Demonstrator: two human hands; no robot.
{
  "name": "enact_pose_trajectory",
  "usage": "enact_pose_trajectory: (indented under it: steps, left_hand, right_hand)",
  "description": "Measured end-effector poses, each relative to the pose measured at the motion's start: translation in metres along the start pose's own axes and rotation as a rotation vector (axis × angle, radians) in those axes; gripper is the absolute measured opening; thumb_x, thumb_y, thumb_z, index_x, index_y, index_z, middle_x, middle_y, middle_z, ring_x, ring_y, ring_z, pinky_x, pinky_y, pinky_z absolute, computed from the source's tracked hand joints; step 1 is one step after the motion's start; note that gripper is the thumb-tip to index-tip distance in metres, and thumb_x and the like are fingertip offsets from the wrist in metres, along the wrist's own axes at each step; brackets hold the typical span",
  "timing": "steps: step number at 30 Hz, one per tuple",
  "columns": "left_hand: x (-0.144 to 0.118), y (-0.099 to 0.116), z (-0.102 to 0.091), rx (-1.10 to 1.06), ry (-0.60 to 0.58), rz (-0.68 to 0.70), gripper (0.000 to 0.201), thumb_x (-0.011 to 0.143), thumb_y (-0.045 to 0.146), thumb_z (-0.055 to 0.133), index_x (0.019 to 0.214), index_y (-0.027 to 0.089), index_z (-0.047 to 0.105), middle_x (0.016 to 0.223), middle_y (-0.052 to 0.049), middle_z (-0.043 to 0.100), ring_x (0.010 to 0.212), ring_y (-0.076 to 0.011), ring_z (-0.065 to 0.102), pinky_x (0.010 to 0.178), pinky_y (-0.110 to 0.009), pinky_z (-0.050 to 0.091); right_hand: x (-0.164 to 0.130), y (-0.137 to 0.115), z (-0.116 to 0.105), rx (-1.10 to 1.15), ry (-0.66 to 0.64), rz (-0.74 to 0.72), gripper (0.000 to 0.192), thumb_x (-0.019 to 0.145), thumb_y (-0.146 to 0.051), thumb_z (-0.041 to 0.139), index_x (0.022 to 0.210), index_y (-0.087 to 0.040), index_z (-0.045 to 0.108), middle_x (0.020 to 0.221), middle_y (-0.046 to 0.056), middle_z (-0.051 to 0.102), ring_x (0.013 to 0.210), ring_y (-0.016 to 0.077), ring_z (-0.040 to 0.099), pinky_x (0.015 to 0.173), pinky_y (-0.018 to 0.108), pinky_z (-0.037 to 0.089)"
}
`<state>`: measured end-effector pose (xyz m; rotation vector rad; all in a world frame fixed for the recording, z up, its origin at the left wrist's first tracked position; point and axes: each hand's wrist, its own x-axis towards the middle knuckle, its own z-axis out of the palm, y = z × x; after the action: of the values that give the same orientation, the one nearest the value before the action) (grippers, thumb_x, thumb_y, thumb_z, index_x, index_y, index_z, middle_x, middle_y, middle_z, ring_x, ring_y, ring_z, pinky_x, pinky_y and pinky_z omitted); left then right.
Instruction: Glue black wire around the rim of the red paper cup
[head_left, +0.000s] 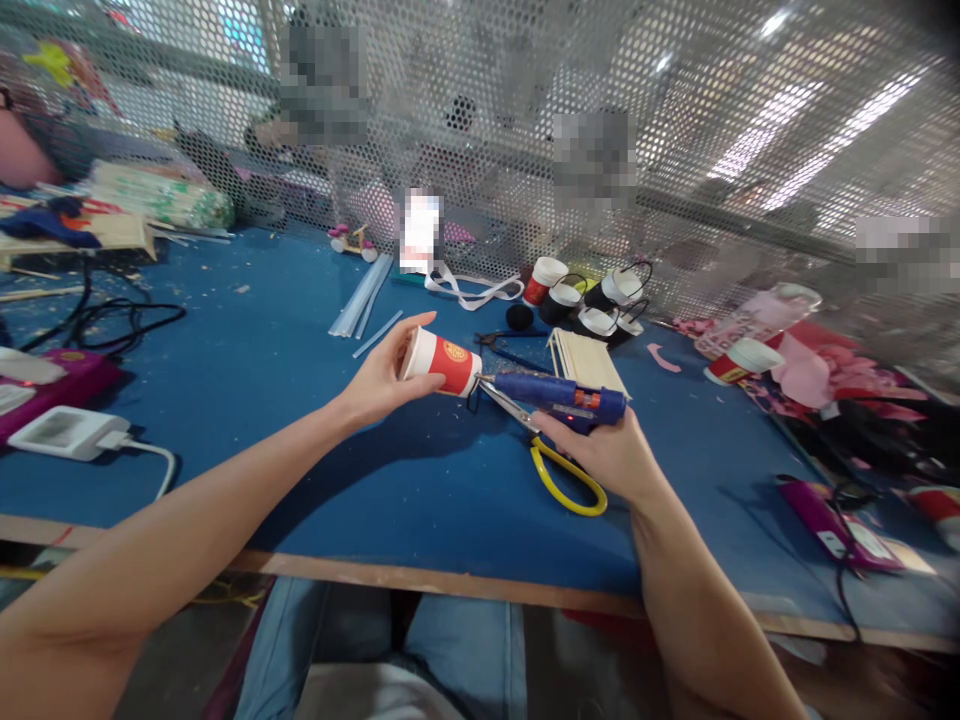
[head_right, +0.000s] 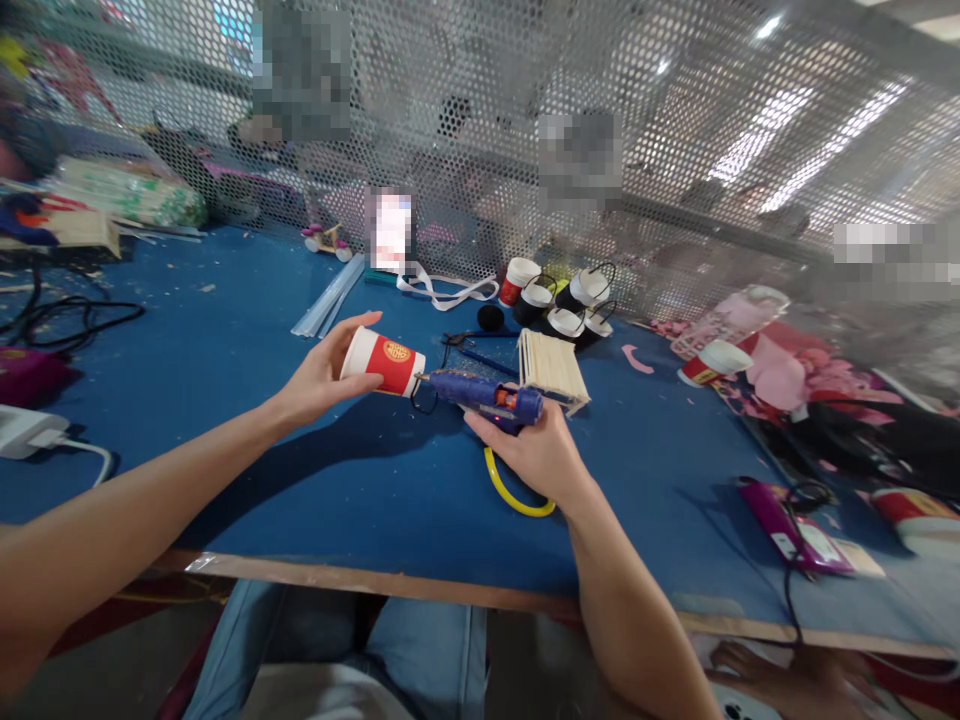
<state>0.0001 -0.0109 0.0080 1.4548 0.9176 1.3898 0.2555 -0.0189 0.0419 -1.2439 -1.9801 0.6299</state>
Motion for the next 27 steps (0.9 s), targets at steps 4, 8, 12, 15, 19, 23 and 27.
enact_pose_trajectory:
  steps: [4,8,12,15,19,23,27]
  left_hand:
    - [0.0003,-0.0004,0.0002,-0.001,0.010,-0.007,0.074,0.061,0.028,0.072,0.127,0.021,0.039,0.097,-0.004,0.052,0.080,-0.0140,0.052,0.072,-0.030,0.045]
    - [0.0007,-0.0017,-0.0005,-0.002,0.007,-0.004,0.074,0.061,0.028,0.072,0.127,0.022,0.039,0.099,-0.005,0.052,0.081,-0.0147,0.053,0.073,-0.030,0.045]
    - [0.0008,-0.0018,-0.0005,-0.019,0.004,0.003,0.071,0.062,0.025,0.072,0.126,0.023,0.040,0.099,-0.005,0.053,0.081,-0.0142,0.053,0.072,-0.028,0.044]
    - [0.0008,-0.0020,-0.0005,-0.020,0.004,0.002,0.070,0.062,0.025,0.072,0.125,0.023,0.040,0.098,-0.004,0.052,0.080,-0.0133,0.053,0.071,-0.027,0.045]
    - [0.0012,-0.0030,-0.0014,-0.077,0.001,-0.026,0.068,0.063,0.025,0.071,0.124,0.025,0.042,0.100,-0.004,0.053,0.082,-0.0135,0.054,0.074,-0.028,0.047]
    - [0.0016,-0.0019,-0.0016,-0.227,0.001,-0.121,0.063,0.065,0.025,0.070,0.123,0.024,0.044,0.100,-0.004,0.055,0.087,-0.0150,0.055,0.079,-0.030,0.047]
    - [0.0013,-0.0002,-0.0013,-0.300,-0.005,-0.170,0.066,0.064,0.025,0.071,0.124,0.023,0.044,0.098,-0.003,0.056,0.087,-0.0146,0.055,0.080,-0.029,0.046]
  right_hand:
    - [0.0010,0.0010,0.0009,-0.020,0.025,-0.006,0.023,0.070,-0.038,0.066,0.081,-0.017,0.065,0.075,0.003,0.068,0.070,0.0195,0.063,0.065,0.031,0.053]
    - [0.0002,0.0010,0.0018,-0.010,0.050,-0.006,0.023,0.070,-0.038,0.067,0.080,-0.017,0.064,0.071,0.003,0.068,0.065,0.0189,0.062,0.063,0.031,0.053]
    - [-0.0008,0.0022,0.0024,0.012,0.027,-0.004,0.022,0.069,-0.037,0.068,0.080,-0.017,0.064,0.074,0.004,0.068,0.068,0.0193,0.063,0.065,0.031,0.052]
    - [-0.0006,0.0017,0.0026,-0.006,0.047,0.009,0.023,0.069,-0.038,0.068,0.079,-0.017,0.064,0.071,0.004,0.067,0.065,0.0187,0.062,0.062,0.031,0.052]
    - [-0.0008,-0.0025,0.0001,-0.003,0.058,0.061,0.022,0.070,-0.039,0.067,0.073,-0.017,0.062,0.058,0.002,0.061,0.052,0.0149,0.056,0.050,0.028,0.048]
    - [-0.0023,-0.0053,-0.0047,0.048,-0.018,0.050,0.022,0.073,-0.038,0.064,0.068,-0.018,0.060,0.046,-0.001,0.053,0.042,0.0108,0.048,0.043,0.025,0.043]
    - [-0.0035,-0.0058,-0.0070,0.098,-0.057,0.033,0.024,0.076,-0.038,0.061,0.065,-0.017,0.058,0.042,-0.003,0.049,0.039,0.0093,0.045,0.041,0.024,0.041]
